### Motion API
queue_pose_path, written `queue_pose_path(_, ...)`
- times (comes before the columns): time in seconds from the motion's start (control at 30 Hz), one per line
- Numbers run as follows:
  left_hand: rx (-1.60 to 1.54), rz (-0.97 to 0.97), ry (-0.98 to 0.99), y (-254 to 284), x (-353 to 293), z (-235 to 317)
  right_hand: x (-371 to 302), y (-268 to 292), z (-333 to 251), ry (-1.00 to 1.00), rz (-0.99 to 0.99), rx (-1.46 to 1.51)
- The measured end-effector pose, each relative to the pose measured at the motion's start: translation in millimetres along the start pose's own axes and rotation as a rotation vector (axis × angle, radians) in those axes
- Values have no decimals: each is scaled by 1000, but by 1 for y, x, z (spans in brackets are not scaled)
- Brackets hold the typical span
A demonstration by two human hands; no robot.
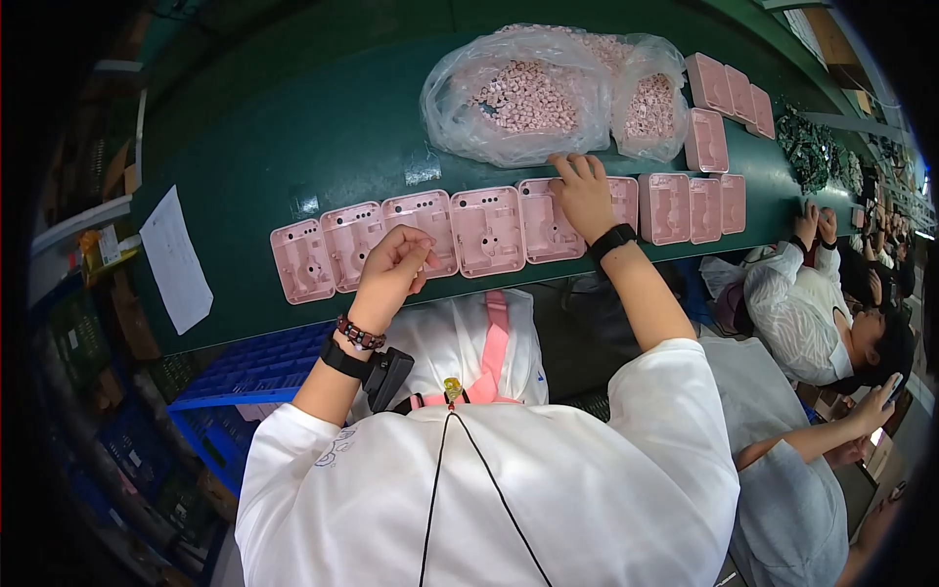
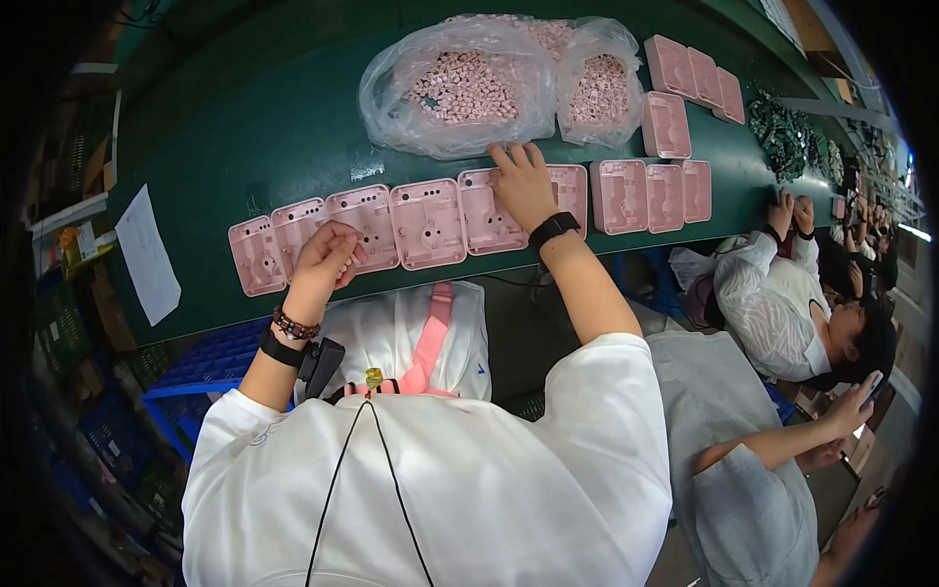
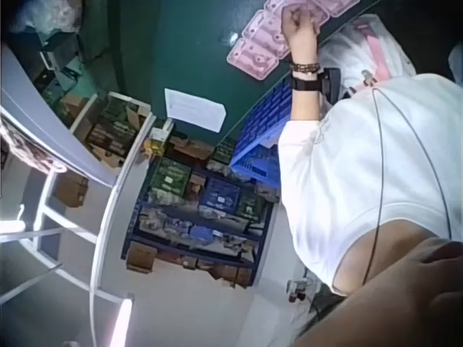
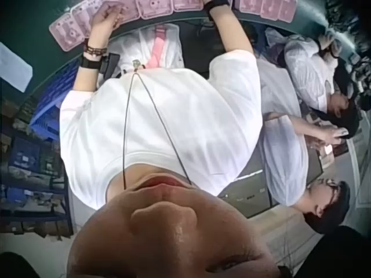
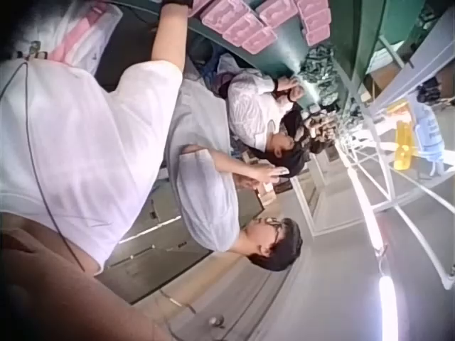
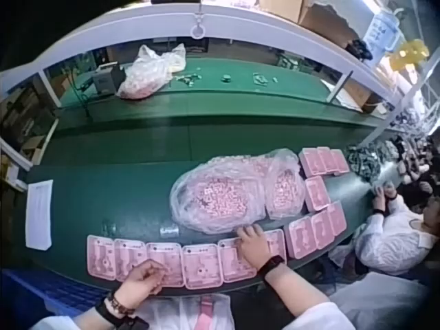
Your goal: The person takes pink plastic housings from a blue crate and places them on the table. They then pick up small pink components from a bag and press them into the housings by hand before moving the assembled units to the side.
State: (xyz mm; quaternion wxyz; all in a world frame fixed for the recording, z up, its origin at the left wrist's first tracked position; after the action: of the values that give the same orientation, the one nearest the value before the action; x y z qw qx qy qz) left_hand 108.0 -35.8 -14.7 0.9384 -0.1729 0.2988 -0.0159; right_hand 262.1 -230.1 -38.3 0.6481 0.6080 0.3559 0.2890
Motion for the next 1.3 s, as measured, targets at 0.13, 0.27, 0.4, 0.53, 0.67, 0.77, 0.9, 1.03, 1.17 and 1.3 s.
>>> queue_pose_path(0.13,-10,0,7,3,-5,-3,1,-1,-2,43,-24,-22)
queue_pose_path(0.27,-30,15,15,4,-7,-6,3,-7,-5,93,-58,-78)
queue_pose_path(0.4,-42,15,16,3,-7,-9,2,-12,-8,159,-87,-123)
queue_pose_path(0.53,-29,17,-16,2,-5,-8,0,-15,-11,211,-130,-111)
queue_pose_path(0.67,-25,21,-42,2,-4,-3,4,-16,-6,208,-154,-94)
queue_pose_path(0.77,-47,13,-54,4,-6,0,4,-15,-4,215,-168,-70)
queue_pose_path(0.9,-145,-24,-17,5,-9,-2,-8,-2,-11,155,-90,-66)
queue_pose_path(1.03,-285,-18,93,6,-13,-13,-25,28,-26,29,73,71)
queue_pose_path(1.17,-430,-16,171,4,-13,-24,-19,65,-98,34,77,544)
queue_pose_path(1.3,-596,13,203,2,-6,-37,2,93,-165,-24,115,742)
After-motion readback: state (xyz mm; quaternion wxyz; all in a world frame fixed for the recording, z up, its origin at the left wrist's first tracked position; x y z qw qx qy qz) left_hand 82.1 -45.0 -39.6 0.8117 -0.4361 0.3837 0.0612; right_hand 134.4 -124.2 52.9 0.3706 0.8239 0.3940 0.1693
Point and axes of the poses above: each hand's wrist, its own x-axis towards the middle knuckle, its own y-axis out of the back of the hand, z = x × y, the point moved 8 cm from there along x, towards the middle knuckle, and after that the axes turned 12 degrees about -z, right-handed, at the moved point
